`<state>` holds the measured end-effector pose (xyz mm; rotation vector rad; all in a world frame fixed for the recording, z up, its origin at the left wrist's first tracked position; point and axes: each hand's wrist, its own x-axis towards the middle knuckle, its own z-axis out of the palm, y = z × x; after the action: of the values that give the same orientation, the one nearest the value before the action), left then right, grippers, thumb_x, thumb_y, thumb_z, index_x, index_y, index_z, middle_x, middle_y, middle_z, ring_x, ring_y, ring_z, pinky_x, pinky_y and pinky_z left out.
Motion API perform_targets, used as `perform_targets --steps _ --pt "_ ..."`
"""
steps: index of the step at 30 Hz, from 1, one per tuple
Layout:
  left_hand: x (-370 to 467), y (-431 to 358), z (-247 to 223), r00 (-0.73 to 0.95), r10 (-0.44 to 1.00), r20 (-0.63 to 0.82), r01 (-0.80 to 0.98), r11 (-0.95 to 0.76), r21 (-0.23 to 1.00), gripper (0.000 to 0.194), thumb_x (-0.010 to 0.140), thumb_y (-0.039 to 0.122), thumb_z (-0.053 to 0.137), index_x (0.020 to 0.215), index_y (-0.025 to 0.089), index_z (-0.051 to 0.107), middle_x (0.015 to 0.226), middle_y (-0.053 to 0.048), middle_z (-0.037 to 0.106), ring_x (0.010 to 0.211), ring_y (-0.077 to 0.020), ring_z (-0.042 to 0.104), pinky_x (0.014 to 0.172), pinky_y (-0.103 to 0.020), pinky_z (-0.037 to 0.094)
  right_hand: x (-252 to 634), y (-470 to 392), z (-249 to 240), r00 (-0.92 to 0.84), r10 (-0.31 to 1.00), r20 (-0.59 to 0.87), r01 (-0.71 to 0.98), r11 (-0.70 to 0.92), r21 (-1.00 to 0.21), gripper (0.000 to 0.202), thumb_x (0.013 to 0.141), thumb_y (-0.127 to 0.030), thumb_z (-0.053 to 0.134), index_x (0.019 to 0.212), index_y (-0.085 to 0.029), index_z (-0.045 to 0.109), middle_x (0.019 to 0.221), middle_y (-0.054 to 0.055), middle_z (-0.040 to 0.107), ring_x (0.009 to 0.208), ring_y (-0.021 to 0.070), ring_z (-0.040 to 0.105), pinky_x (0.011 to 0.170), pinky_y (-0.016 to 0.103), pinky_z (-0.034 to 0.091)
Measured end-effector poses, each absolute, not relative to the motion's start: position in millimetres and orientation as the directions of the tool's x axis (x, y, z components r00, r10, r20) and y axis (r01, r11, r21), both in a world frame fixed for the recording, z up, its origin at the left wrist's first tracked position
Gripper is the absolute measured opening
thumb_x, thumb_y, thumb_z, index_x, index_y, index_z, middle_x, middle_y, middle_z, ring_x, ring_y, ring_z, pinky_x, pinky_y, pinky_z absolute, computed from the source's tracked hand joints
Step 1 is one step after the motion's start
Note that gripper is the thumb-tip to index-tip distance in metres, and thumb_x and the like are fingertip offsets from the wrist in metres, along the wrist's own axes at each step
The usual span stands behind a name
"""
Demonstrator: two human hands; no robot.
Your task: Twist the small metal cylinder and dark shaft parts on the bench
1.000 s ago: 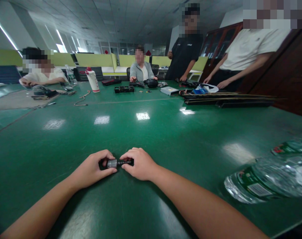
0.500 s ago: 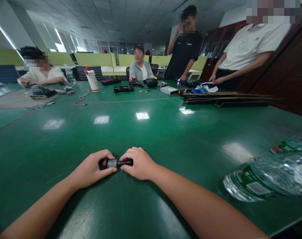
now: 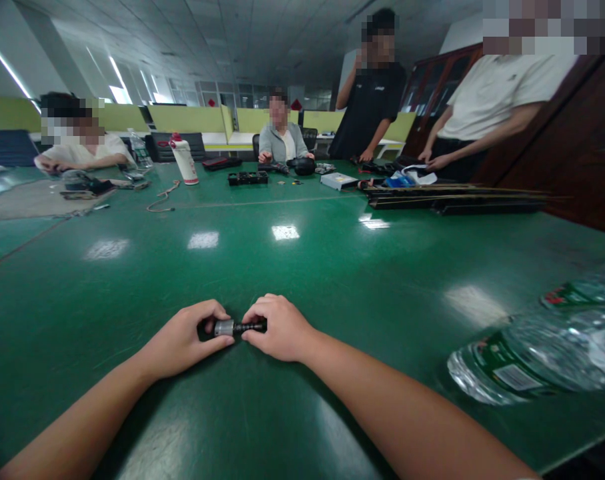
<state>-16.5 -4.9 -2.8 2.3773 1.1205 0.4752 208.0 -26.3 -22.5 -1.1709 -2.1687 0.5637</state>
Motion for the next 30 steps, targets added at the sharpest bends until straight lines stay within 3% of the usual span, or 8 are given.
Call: perform_targets --steps 20,30 --pt "-16.7 -2.6 -3.7 0.547 0.832 0.098 0.673 -0.506 0.539 0.025 0.083 0.042 0.064 0.089 0.018 0.06 0.076 0.0 0.06 0.068 -0.0172 0.056 0.063 -0.028 0.04 210.2 -26.2 -22.3 -0.28 0.909 0.309 0.71 0.413 -0.571 0.009 0.077 -0.019 0.069 0.086 -0.021 0.07 0.087 0.002 0.068 0.087 0.0181 0.057 0.08 0.032 0.04" --pt "-16.8 -1.6 -3.0 0.512 0.854 0.096 0.672 -0.467 0.574 0.026 0.082 0.043 0.065 0.087 0.017 0.06 0.076 0.0 0.061 0.067 -0.0168 0.058 0.063 -0.028 0.042 217.7 -24.2 -19.8 -0.104 0.954 0.282 0.815 0.245 -0.525 0.011 0.075 -0.019 0.069 0.084 -0.024 0.071 0.09 0.001 0.069 0.092 0.0199 0.058 0.08 0.034 0.039"
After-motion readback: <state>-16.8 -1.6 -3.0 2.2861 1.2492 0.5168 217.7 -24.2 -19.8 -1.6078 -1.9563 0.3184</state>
